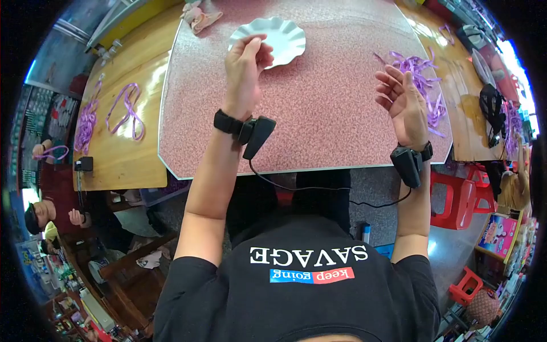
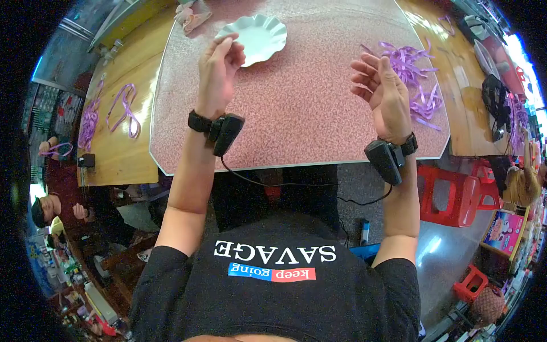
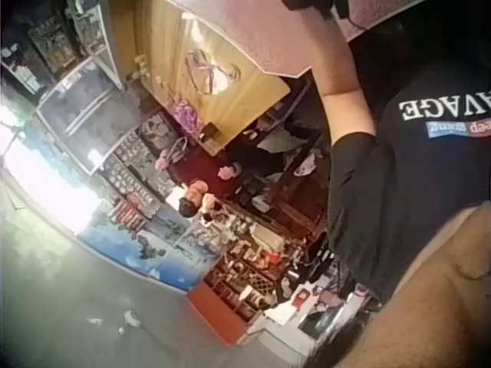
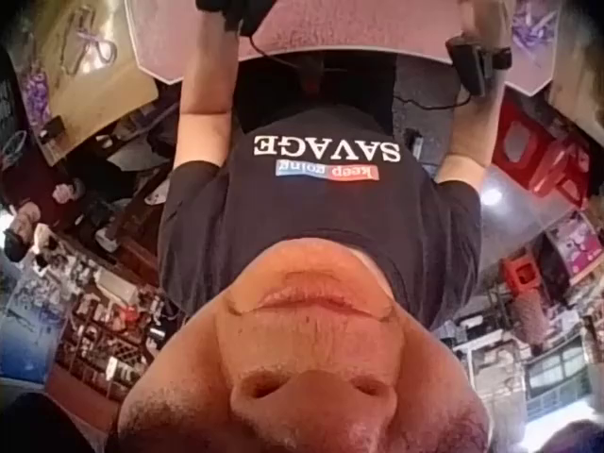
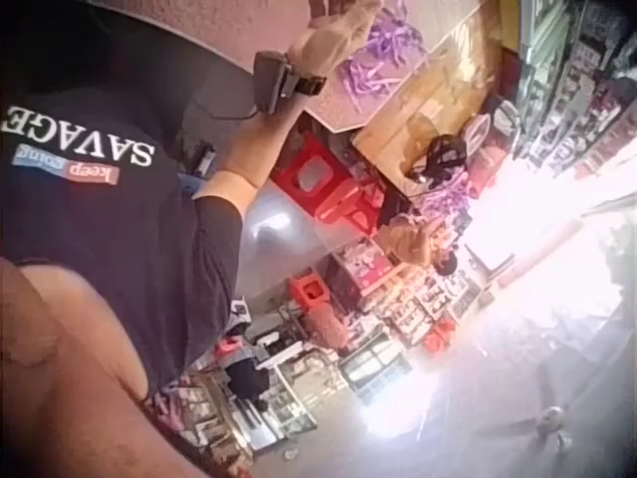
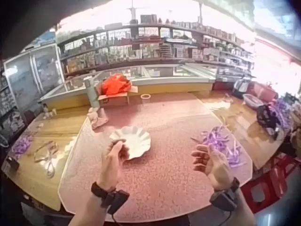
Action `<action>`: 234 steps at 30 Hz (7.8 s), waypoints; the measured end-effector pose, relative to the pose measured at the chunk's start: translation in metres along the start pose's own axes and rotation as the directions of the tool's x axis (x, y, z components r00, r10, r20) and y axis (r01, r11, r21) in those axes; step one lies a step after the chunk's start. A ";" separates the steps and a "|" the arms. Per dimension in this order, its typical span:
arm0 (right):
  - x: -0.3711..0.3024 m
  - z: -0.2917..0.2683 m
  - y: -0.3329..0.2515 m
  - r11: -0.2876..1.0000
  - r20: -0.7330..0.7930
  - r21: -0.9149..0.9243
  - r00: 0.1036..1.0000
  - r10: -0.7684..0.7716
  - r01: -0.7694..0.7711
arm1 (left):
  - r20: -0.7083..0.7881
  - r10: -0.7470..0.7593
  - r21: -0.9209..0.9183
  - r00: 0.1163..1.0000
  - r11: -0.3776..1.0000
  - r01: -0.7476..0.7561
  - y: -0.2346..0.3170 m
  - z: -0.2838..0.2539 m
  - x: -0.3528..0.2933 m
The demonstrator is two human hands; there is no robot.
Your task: Tie purple ribbons into decorative bows.
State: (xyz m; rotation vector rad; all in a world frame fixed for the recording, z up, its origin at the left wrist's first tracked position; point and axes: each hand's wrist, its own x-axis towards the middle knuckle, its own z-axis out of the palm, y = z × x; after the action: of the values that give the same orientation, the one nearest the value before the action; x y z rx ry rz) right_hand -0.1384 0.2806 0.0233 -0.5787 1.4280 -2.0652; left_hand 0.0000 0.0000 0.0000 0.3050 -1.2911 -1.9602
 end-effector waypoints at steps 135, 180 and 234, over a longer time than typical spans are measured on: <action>0.284 0.131 0.111 -0.313 0.649 -0.740 0.755 -0.095 0.596 | 0.329 -0.140 0.655 0.934 0.746 -0.119 -0.047 -0.007 -0.012; 0.122 0.063 0.028 0.602 0.345 -0.742 0.938 -0.037 0.296 | 0.361 0.050 0.739 0.931 0.593 -0.319 -0.014 0.028 0.056; 0.014 0.058 0.005 0.651 0.398 -0.677 0.915 -0.070 0.344 | 0.456 -0.286 0.479 0.843 0.877 0.039 0.004 0.050 -0.055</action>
State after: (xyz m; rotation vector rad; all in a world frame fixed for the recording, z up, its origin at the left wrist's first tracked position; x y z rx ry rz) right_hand -0.1114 0.2294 0.0392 -1.4191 2.0277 -1.3362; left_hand 0.0114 0.0716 0.0155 0.1121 -2.1552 -1.9313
